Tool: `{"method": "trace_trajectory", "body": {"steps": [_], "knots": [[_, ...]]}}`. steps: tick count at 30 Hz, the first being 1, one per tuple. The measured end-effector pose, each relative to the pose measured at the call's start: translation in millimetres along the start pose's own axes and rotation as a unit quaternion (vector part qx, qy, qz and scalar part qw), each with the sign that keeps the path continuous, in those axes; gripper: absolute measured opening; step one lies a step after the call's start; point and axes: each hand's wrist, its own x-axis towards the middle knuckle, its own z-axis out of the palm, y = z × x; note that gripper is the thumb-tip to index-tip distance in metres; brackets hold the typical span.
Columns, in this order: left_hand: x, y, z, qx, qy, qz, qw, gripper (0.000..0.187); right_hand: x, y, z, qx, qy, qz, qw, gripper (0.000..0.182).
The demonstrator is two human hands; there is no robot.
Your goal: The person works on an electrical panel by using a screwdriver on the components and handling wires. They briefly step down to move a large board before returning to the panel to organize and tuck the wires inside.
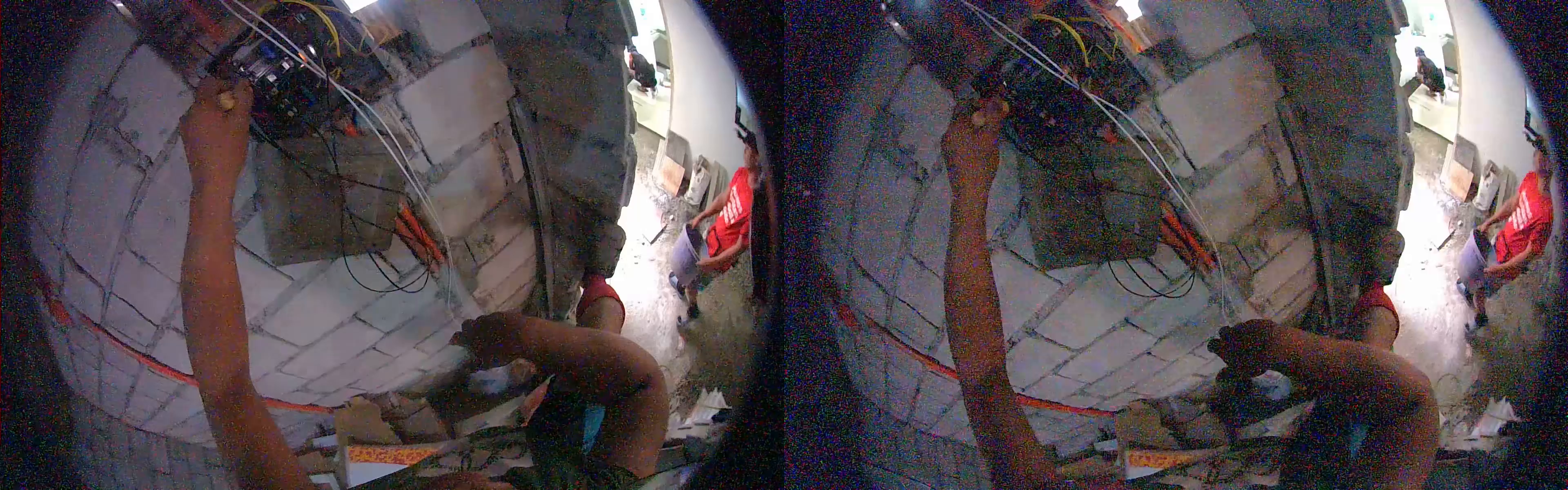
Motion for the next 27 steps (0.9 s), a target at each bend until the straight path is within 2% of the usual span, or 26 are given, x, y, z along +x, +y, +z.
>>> {"method": "trace_trajectory", "body": {"steps": [2,3,5,6,8,9,11,15,17,18,20,24,26,27], "knots": [[2.5,0.5,-0.8,0.084,-0.062,0.021,0.994,0.034,2.2,0.1,-1.3,-0.007,-0.019,0.015,1.000,0.053],[4.8,-1.0,-2.7,0.086,-0.064,0.021,0.994,0.034,2.8,-1.9,-4.1,-0.005,-0.019,0.012,1.000,0.053],[11.3,-5.7,-7.9,0.138,-0.120,0.046,0.982,0.032,2.0,-5.9,-12.6,-0.022,-0.056,0.028,0.998,0.064],[15.6,-6.4,-12.8,0.139,-0.121,0.045,0.982,0.032,1.7,-7.4,-16.0,-0.021,-0.058,0.027,0.998,0.064],[23.8,-6.6,-22.6,0.106,-0.184,0.053,0.976,0.032,1.5,-9.7,-19.1,-0.011,-0.068,0.023,0.997,0.063],[25.1,-6.9,-24.2,0.104,-0.186,0.054,0.976,0.032,1.8,-9.6,-17.5,-0.009,-0.068,0.024,0.997,0.063],[24.0,-7.5,-27.3,0.050,-0.176,0.134,0.974,0.032,1.1,-8.1,-10.9,0.000,-0.049,0.009,0.999,0.063],[20.7,-5.5,-23.0,0.038,-0.163,0.136,0.976,0.034,-4.6,-3.3,0.5,-0.044,0.024,-0.029,0.998,0.063],[8.9,11.3,-22.3,-0.004,-0.044,-0.014,0.999,0.035,-6.9,-12.4,-21.2,-0.003,-0.064,0.016,0.998,0.064],[7.1,9.6,-20.7,-0.003,-0.041,-0.011,0.999,0.035,-6.3,-11.1,-20.9,-0.005,-0.060,0.016,0.998,0.064],[5.3,11.2,-15.4,-0.040,-0.012,-0.105,0.994,0.037,-6.7,-6.7,-17.0,0.001,-0.045,-0.003,0.999,0.065],[7.1,12.3,-12.5,0.002,-0.027,-0.133,0.991,0.036,-1.9,-7.8,-18.8,0.005,-0.067,0.019,0.998,0.064],[8.0,4.3,-9.5,0.025,-0.038,-0.042,0.998,0.036,-3.8,-8.6,-20.3,0.011,-0.060,0.020,0.998,0.062],[7.7,4.6,-8.3,0.024,-0.040,-0.042,0.998,0.036,-4.0,-7.3,-16.3,0.013,-0.061,0.019,0.998,0.062]]}}
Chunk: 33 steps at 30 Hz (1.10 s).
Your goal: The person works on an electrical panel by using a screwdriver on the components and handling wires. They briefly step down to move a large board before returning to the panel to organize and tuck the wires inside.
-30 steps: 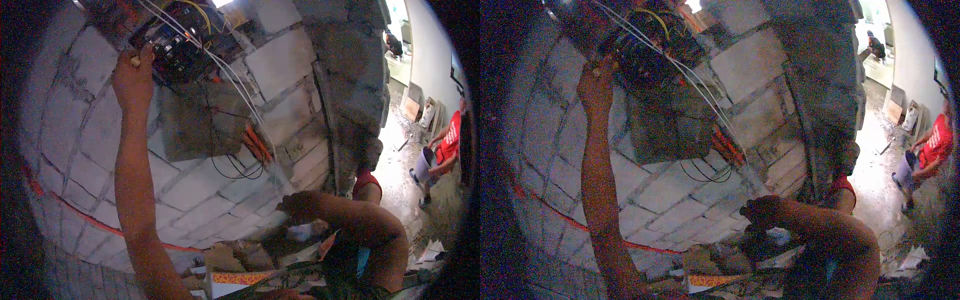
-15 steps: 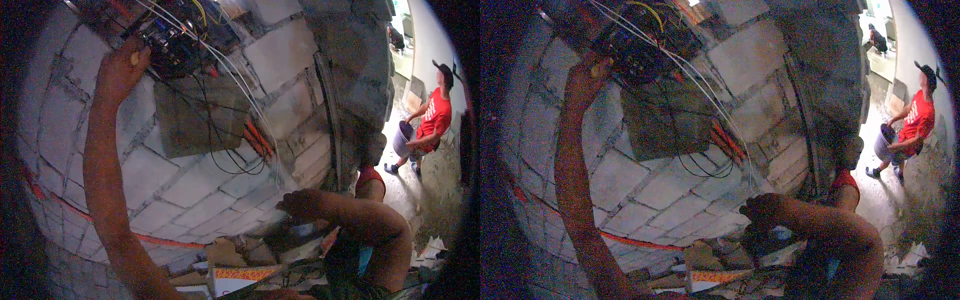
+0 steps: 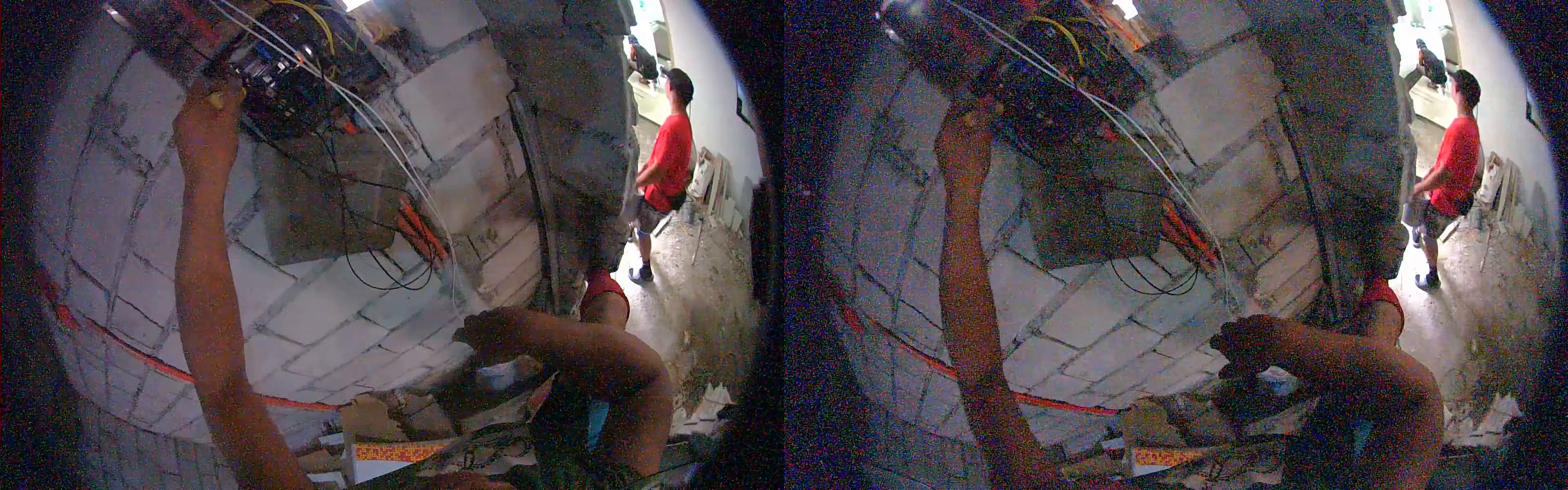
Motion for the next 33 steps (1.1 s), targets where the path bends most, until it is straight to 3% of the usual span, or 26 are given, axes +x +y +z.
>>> {"method": "trace_trajectory", "body": {"steps": [2,9,12,15,17,21,24,26,30,33], "knots": [[0.5,2.4,1.4,0.033,-0.025,0.000,0.999,0.035,1.1,3.6,11.1,-0.016,0.069,-0.014,0.997,0.060],[15.9,-4.7,-18.1,0.061,-0.104,0.092,0.988,0.034,5.7,7.5,16.5,-0.020,0.065,-0.034,0.997,0.061],[20.4,-11.6,-17.9,0.045,-0.125,0.156,0.979,0.030,7.5,6.1,17.4,-0.038,0.058,-0.029,0.997,0.062],[22.7,-22.6,-10.0,0.080,-0.145,0.226,0.960,0.025,8.4,2.3,7.3,-0.023,-0.009,0.004,1.000,0.063],[22.7,-23.5,-7.2,0.111,-0.146,0.306,0.934,0.023,5.9,1.5,5.3,-0.021,-0.007,0.012,1.000,0.066],[18.2,-14.7,-13.4,0.138,-0.186,0.289,0.929,0.024,5.4,8.8,11.3,-0.014,-0.006,0.026,1.000,0.068],[8.7,-12.8,-17.0,0.101,-0.145,0.214,0.961,0.029,6.7,12.3,21.4,-0.017,0.027,0.022,0.999,0.068],[0.5,1.6,-21.8,0.010,-0.093,0.053,0.994,0.036,5.5,12.7,20.6,-0.009,0.022,0.022,0.999,0.068],[-6.8,3.2,-10.3,-0.015,-0.046,-0.014,0.999,0.042,1.8,7.7,13.7,0.033,-0.016,0.028,0.999,0.068],[-3.5,-6.6,7.2,-0.044,-0.022,-0.041,0.998,0.042,9.6,17.6,21.8,-0.006,-0.017,0.018,1.000,0.070]]}}
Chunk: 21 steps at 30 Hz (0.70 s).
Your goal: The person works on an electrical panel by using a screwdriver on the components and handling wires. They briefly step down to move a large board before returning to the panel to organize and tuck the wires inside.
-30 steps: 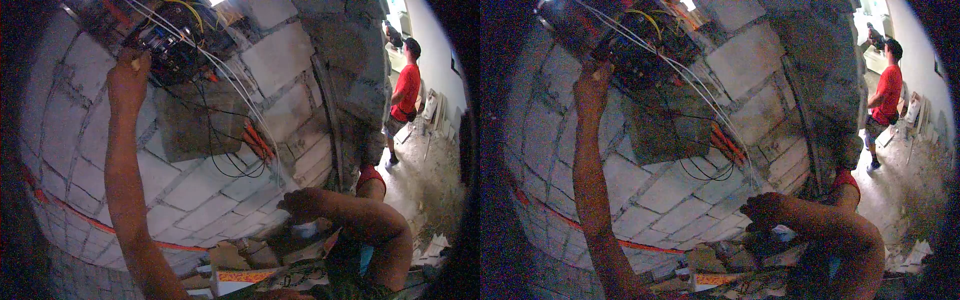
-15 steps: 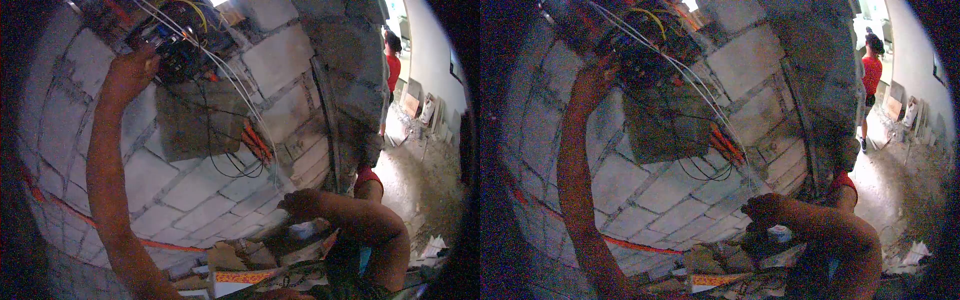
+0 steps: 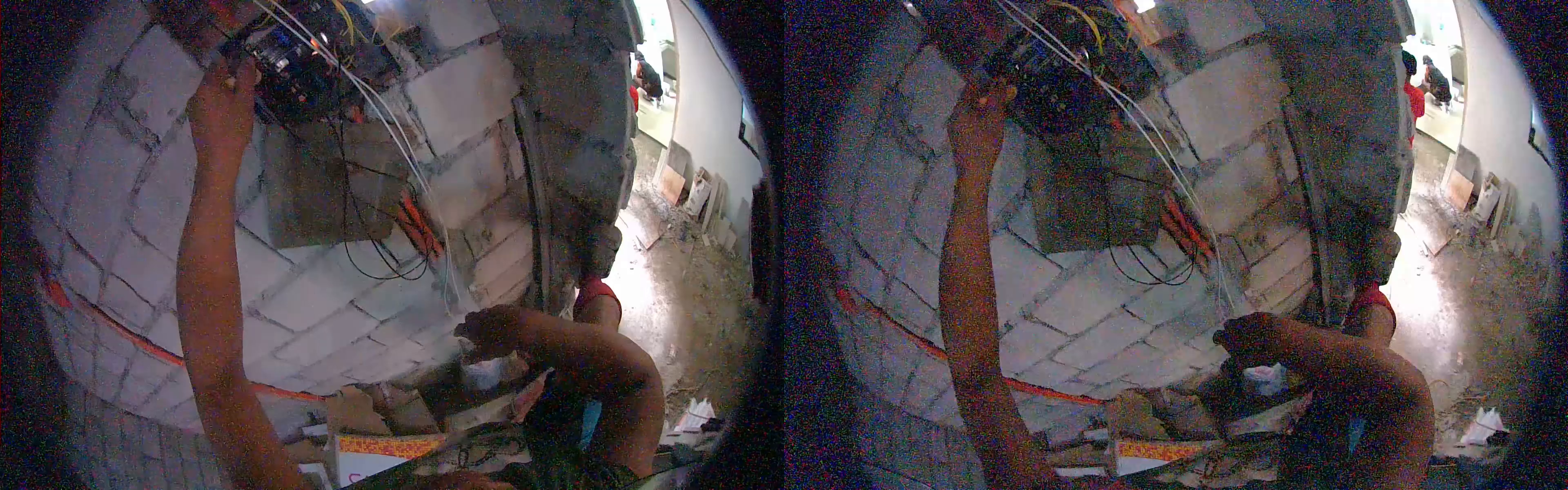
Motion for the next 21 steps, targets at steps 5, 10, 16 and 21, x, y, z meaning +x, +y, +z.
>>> {"method": "trace_trajectory", "body": {"steps": [5,10,16,21], "knots": [[8.6,-6.8,-4.0,0.111,-0.020,0.092,0.989,0.040,-0.6,-2.3,-0.8,0.006,0.013,-0.013,1.000,0.067],[17.0,-19.5,-10.2,0.133,-0.044,0.145,0.980,0.032,-5.3,-13.9,-14.9,0.015,-0.006,-0.019,1.000,0.066],[24.4,-9.6,-26.1,0.090,-0.107,0.199,0.970,0.028,-12.3,-23.0,-28.5,0.008,-0.005,-0.025,1.000,0.064],[29.4,-10.0,-26.7,0.110,-0.141,0.213,0.961,0.028,-0.5,-8.9,-8.7,0.014,0.023,-0.041,0.999,0.065]]}}
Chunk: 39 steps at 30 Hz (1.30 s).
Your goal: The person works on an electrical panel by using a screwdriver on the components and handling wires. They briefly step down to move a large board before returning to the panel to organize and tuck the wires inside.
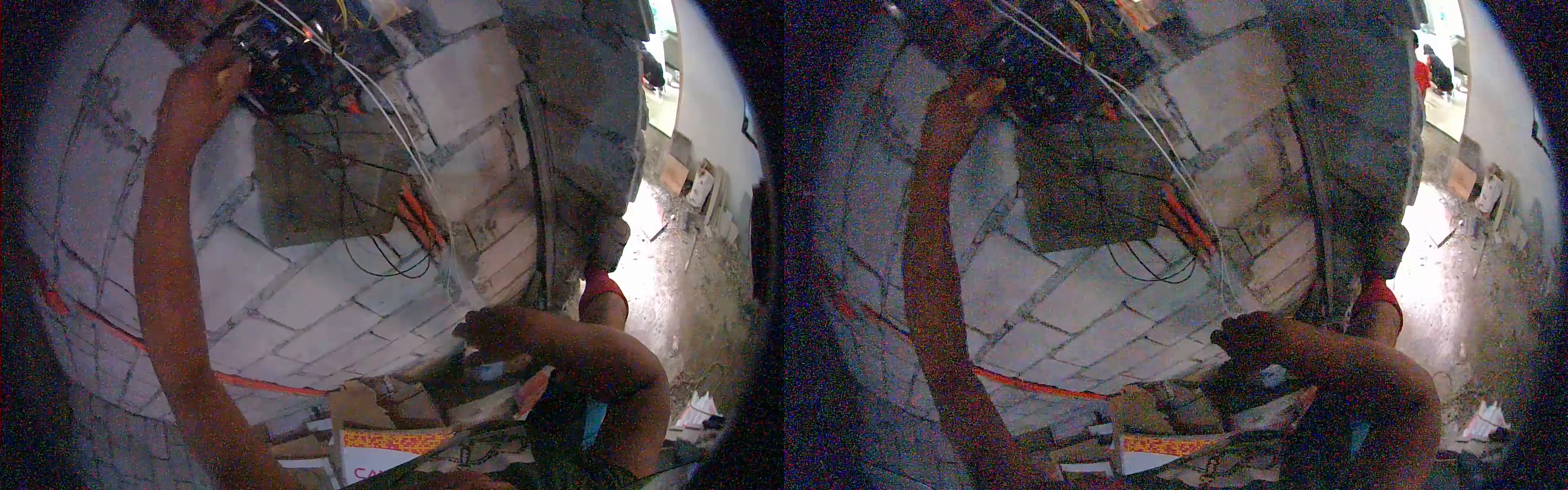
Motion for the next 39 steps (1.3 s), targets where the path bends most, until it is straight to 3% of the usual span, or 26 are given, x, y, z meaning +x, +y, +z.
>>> {"method": "trace_trajectory", "body": {"steps": [3,5,6,8,9,11,13,15,17,21,23,24,26,27,28,30,32,33,34,35,36,37,38,39], "knots": [[-2.9,-0.2,6.7,-0.035,0.028,-0.029,0.999,0.031,-2.7,-0.1,-1.0,-0.010,0.013,0.018,1.000,0.066],[-14.8,16.1,3.9,-0.053,0.125,-0.105,0.985,0.036,-2.8,-0.5,-5.8,0.012,-0.012,0.028,0.999,0.068],[-20.3,20.7,1.8,-0.054,0.131,-0.104,0.984,0.036,-2.4,1.1,-5.6,0.009,-0.010,0.032,0.999,0.068],[-35.5,27.9,-2.3,-0.069,0.149,-0.217,0.962,0.041,3.6,5.1,1.4,0.012,-0.023,0.044,0.999,0.069],[-44.2,25.7,-0.3,-0.069,0.151,-0.216,0.962,0.041,4.7,7.2,5.4,0.010,-0.021,0.045,0.999,0.069],[-74.3,19.2,10.2,0.024,0.307,-0.134,0.942,0.040,6.2,13.2,16.6,-0.006,0.015,0.029,0.999,0.068],[-107.7,65.5,5.0,-0.148,0.327,-0.300,0.884,0.034,4.2,3.9,0.7,-0.001,-0.016,0.044,0.999,0.069],[-147.6,96.3,23.4,-0.162,0.376,-0.300,0.862,0.030,-0.9,-3.3,-10.2,-0.002,-0.048,0.059,0.997,0.069],[-181.3,138.9,54.1,-0.330,0.463,-0.272,0.776,0.028,-7.2,-7.6,-15.8,0.010,-0.012,0.033,0.999,0.071],[-232.8,228.8,101.3,-0.544,0.382,-0.376,0.646,0.031,-10.0,-24.1,-37.8,-0.004,-0.018,0.030,0.999,0.070],[-245.3,268.5,117.9,-0.594,0.339,-0.424,0.593,0.035,-16.7,-46.4,-59.4,0.195,-0.013,0.099,0.976,0.067],[-251.8,287.8,120.5,-0.625,0.302,-0.445,0.566,0.038,-14.6,-38.6,-48.0,0.181,-0.016,0.105,0.978,0.067],[-257.1,320.9,124.2,-0.650,0.289,-0.470,0.523,0.037,-4.8,-12.7,-15.0,0.288,0.117,-0.065,0.948,0.068],[-260.9,324.8,125.9,-0.654,0.304,-0.461,0.517,0.037,-5.1,-21.2,-28.1,0.197,0.043,-0.029,0.979,0.070],[-264.2,326.7,128.4,-0.646,0.294,-0.457,0.536,0.037,-0.5,-14.2,-23.2,0.180,0.048,-0.026,0.982,0.070],[-265.7,327.9,129.4,-0.639,0.287,-0.452,0.553,0.037,11.0,-11.2,-9.8,0.348,0.110,-0.010,0.931,0.061],[-263.6,326.1,126.5,-0.597,0.292,-0.424,0.615,0.035,-0.9,-21.9,-28.6,0.400,0.115,-0.014,0.909,0.063],[-268.3,330.4,130.8,-0.598,0.298,-0.422,0.613,0.035,-12.1,-38.6,-46.2,0.460,0.114,-0.017,0.880,0.065],[-275.3,336.1,137.1,-0.656,0.237,-0.414,0.585,0.035,-17.6,-46.8,-55.4,0.520,0.112,-0.019,0.847,0.068],[-279.8,340.3,143.6,-0.709,0.172,-0.404,0.552,0.035,-15.6,-38.6,-48.9,0.517,0.111,-0.016,0.848,0.068],[-278.9,341.5,147.9,-0.710,0.172,-0.406,0.549,0.035,-10.6,-19.4,-30.9,0.454,0.156,0.051,0.875,0.065],[-277.3,343.0,151.6,-0.686,0.108,-0.401,0.597,0.035,-6.8,1.2,-10.8,0.389,0.198,0.118,0.892,0.063],[-276.4,345.8,152.5,-0.657,0.040,-0.394,0.641,0.034,-3.5,25.9,10.2,0.393,0.192,0.123,0.891,0.063],[-273.3,346.2,145.6,-0.658,0.035,-0.398,0.638,0.034,0.0,50.2,28.2,0.110,0.314,0.014,0.943,0.060]]}}
